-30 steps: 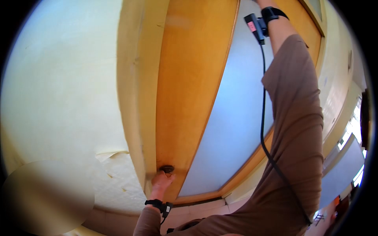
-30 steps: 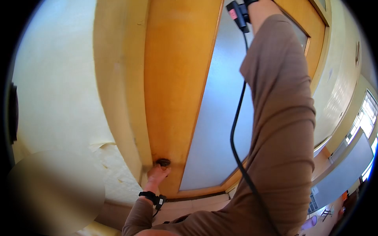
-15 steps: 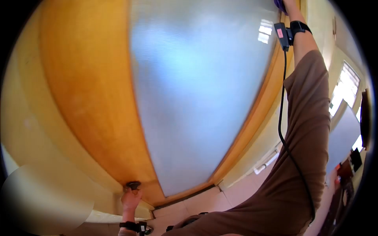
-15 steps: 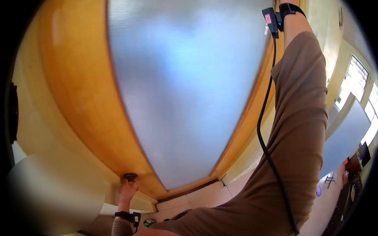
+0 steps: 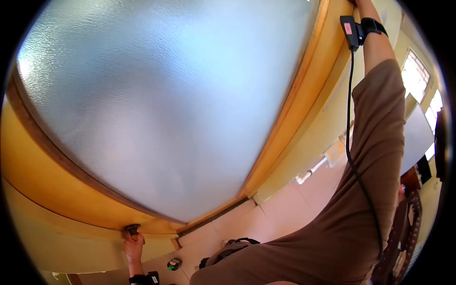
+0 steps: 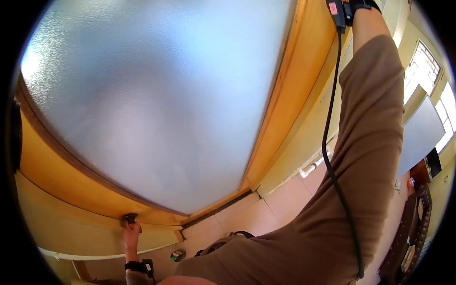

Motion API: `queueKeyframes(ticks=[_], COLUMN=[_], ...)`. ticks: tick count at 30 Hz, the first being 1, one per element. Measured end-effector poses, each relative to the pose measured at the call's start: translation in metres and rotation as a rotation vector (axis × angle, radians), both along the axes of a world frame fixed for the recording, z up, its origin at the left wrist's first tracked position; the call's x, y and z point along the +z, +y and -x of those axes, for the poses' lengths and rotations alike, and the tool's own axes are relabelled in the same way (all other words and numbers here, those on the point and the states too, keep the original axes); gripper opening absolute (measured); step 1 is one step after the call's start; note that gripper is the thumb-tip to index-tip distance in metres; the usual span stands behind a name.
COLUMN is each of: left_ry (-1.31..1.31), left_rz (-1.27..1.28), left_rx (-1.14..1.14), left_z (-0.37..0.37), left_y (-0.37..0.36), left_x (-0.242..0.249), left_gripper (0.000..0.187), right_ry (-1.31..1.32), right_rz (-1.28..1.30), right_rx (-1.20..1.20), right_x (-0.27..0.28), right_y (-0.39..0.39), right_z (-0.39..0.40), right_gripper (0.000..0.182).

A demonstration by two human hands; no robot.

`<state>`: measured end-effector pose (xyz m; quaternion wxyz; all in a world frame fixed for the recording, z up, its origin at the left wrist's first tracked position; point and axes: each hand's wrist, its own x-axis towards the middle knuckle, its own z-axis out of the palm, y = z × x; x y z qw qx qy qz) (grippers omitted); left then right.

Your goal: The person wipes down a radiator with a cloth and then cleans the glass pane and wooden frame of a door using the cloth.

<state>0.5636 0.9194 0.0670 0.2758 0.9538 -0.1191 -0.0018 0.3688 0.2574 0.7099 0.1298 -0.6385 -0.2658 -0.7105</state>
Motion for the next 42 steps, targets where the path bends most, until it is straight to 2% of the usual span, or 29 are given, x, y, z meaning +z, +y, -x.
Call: queueKeyframes(ticks=[3, 7, 9, 11, 13, 14, 16, 19, 21, 22, 24, 26, 27, 29, 31, 32, 34, 36, 37, 38, 40, 41, 42], left_ry=[0.046, 0.058, 0.07, 0.086, 0.068, 0.072, 0.074, 0.013, -0.01, -0.036, 0.002, 0.032, -0.009, -0.055, 0.098, 0.098, 0.133, 0.104, 0.08, 0.079, 0.026, 0.025, 0.026], left_rz=[-0.005, -0.063, -0.053, -0.053, -0.065, -0.09, -0.013, -0.025, -0.007, 0.035, -0.03, -0.096, -0.103, -0.107, 0.012, 0.013, 0.005, 0.003, -0.004, -0.004, -0.05, -0.044, -0.049], left_rx=[0.021, 0.038, 0.036, 0.028, 0.034, 0.026, 0.011, -0.031, -0.053, -0.066, -0.07, -0.062, -0.058, -0.048, -0.09, -0.09, -0.048, -0.062, -0.065, -0.069, -0.042, -0.037, -0.025], left_z=[-0.001, 0.003, 0.005, 0.008, 0.012, 0.009, 0.002, 0.005, 0.008, 0.007, 0.0, -0.001, 0.0, -0.001, 0.001, 0.001, -0.005, -0.009, -0.009, -0.006, 0.0, -0.001, -0.003], left_y=[0.001, -0.004, -0.005, -0.01, -0.014, -0.011, -0.005, -0.01, -0.011, -0.012, -0.01, -0.007, -0.007, -0.011, -0.011, -0.009, -0.01, -0.009, -0.008, -0.008, -0.011, -0.011, -0.009], left_x=[-0.002, 0.014, 0.017, 0.021, 0.03, 0.026, 0.012, 0.021, 0.025, 0.025, 0.019, 0.016, 0.016, 0.021, 0.026, 0.023, 0.014, 0.007, 0.006, 0.009, 0.018, 0.016, 0.012], left_gripper=[0.053, 0.055, 0.055, 0.055, 0.054, 0.054, 0.053, 0.055, 0.056, 0.057, 0.057, 0.058, 0.058, 0.058, 0.059, 0.059, 0.061, 0.062, 0.062, 0.062, 0.063, 0.063, 0.064], right_ry=[-0.167, -0.199, -0.197, -0.196, -0.226, -0.202, -0.209, -0.23, -0.233, -0.237, -0.228, -0.19, -0.185, -0.173, -0.189, -0.188, -0.182, -0.161, -0.073, -0.003, -0.159, -0.158, -0.214], right_rz=[0.064, -0.168, -0.181, -0.409, -0.528, -0.545, -0.604, -0.692, -0.74, -0.85, -0.967, -1.231, -1.241, -1.772, -2.024, -1.956, -1.866, -1.654, -1.478, -1.419, -1.172, -1.167, -0.944], right_rx=[-0.401, -0.422, -0.487, -0.54, -0.667, -0.615, -0.668, -0.76, -0.813, -0.835, -0.87, -0.567, -0.57, -0.303, -0.362, -0.197, 0.026, 0.171, 0.347, 0.349, -0.613, -0.607, -0.892], right_x=[-0.01, -0.052, -0.079, -0.119, -0.16, -0.182, -0.227, -0.308, -0.346, -0.365, -0.406, -0.457, -0.464, -0.475, -0.479, -0.482, -0.461, -0.424, -0.4, -0.373, -0.326, -0.324, -0.324], right_y=[-0.005, -0.004, -0.003, 0.002, -0.009, 0.0, -0.008, -0.012, 0.016, 0.041, 0.056, 0.039, 0.05, 0.066, 0.057, 0.044, 0.04, 0.044, 0.057, 0.074, 0.132, 0.127, 0.117], right_z=[0.007, 0.005, 0.007, 0.005, 0.004, 0.003, 0.001, 0.0, -0.007, -0.019, -0.017, -0.009, -0.007, -0.014, -0.02, -0.022, -0.029, -0.037, -0.037, -0.036, -0.041, -0.047, -0.056], right_gripper=[0.024, 0.03, 0.037, 0.044, 0.05, 0.051, 0.051, 0.051, 0.051, 0.054, 0.057, 0.054, 0.054, 0.054, 0.044, 0.038, 0.04, 0.043, 0.052, 0.053, 0.058, 0.058, 0.06])
